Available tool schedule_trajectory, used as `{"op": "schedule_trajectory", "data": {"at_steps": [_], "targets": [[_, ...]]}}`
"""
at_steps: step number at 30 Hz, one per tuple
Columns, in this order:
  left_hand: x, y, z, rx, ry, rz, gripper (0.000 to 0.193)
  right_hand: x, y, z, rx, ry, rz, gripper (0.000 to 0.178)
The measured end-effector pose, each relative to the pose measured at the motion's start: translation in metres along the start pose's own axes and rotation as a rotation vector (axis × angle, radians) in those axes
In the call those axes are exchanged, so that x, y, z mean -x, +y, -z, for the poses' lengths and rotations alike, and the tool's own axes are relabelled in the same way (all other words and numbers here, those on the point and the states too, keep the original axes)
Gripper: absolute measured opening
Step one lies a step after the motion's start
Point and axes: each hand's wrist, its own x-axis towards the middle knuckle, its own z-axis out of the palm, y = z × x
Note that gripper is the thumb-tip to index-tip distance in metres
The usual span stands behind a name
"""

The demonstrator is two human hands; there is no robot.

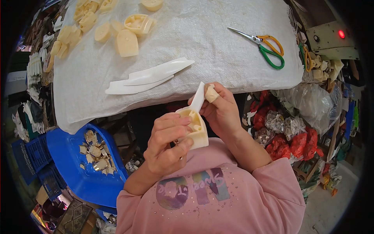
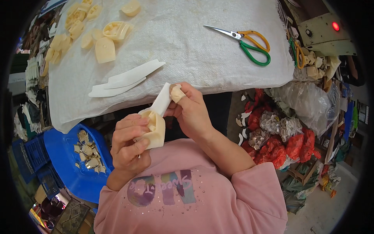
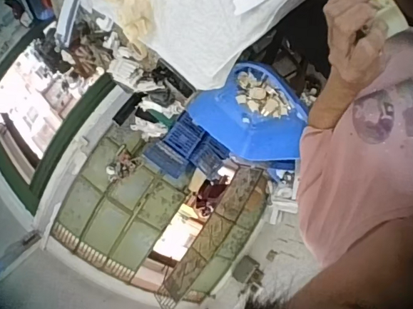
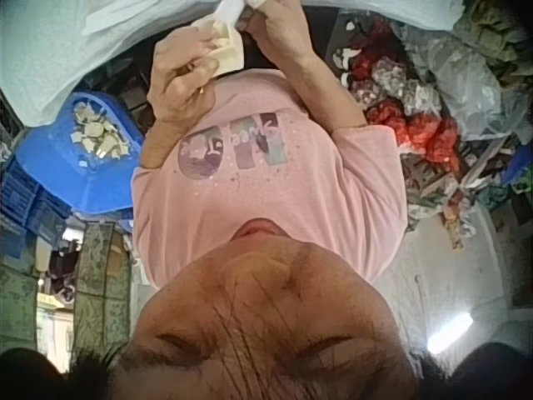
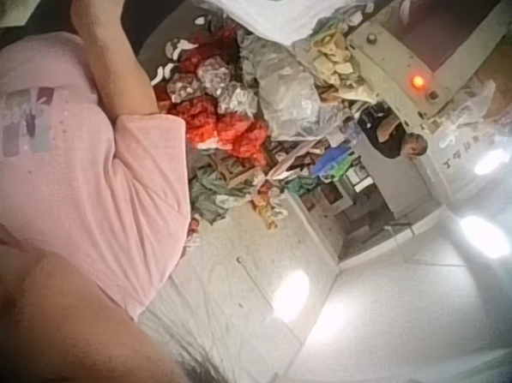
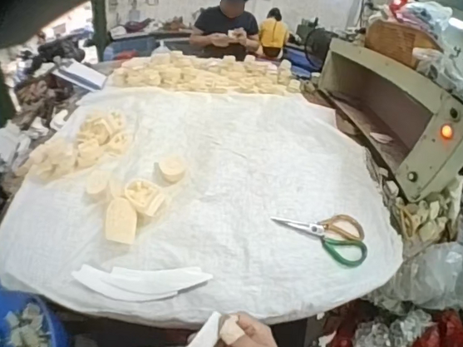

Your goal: Assembling and cleaning small foam or plastic shoe components.

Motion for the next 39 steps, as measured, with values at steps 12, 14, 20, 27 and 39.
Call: {"op": "schedule_trajectory", "data": {"at_steps": [12,14,20,27,39], "targets": [[0.002,-0.011,0.002,-0.352,-0.013,-0.06,0.018,0.019,-0.003,-0.003,0.105,-0.089,0.087,0.021],[-0.001,-0.012,0.001,-0.38,-0.032,-0.061,0.018,0.022,-0.003,-0.004,0.155,-0.091,0.105,0.022],[-0.005,-0.012,-0.001,-0.439,-0.073,-0.051,0.019,0.023,-0.006,-0.01,0.472,-0.137,0.168,0.026],[-0.011,-0.01,-0.005,-0.505,-0.073,-0.033,0.017,0.023,-0.011,-0.014,0.776,-0.186,0.283,0.03],[-0.004,-0.02,-0.003,0.082,-0.021,0.147,0.022,-0.005,-0.038,0.011,0.632,-0.411,-0.023,0.048]]}}
